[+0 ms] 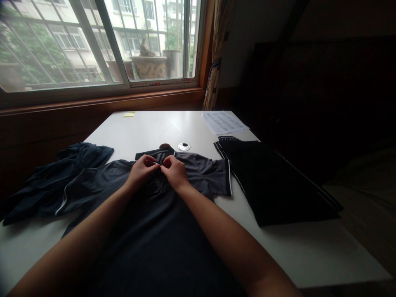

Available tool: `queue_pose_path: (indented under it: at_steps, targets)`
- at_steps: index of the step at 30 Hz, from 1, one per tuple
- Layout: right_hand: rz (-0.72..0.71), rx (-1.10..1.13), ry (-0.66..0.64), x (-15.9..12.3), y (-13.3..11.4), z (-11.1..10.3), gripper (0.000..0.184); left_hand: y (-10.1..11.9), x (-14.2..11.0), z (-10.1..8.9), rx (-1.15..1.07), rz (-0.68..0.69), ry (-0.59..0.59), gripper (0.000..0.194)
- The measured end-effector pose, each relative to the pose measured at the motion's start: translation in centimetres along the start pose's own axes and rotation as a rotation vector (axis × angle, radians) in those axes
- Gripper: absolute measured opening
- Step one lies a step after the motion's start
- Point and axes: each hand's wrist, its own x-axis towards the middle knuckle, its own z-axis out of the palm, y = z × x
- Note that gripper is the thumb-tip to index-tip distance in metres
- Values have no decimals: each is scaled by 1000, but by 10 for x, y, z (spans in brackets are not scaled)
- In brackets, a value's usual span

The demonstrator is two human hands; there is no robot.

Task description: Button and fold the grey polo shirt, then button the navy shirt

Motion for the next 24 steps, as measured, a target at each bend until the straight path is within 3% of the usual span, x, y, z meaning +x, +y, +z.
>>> queue_pose_path:
  at_steps: [13,24]
  targets:
    - [158,269,-103,8,17,0,17,-5,2,-2,-38,-23,9,31]
    - [100,148,-36,3,4,-3,12,-2,1,1,-54,-18,24,29]
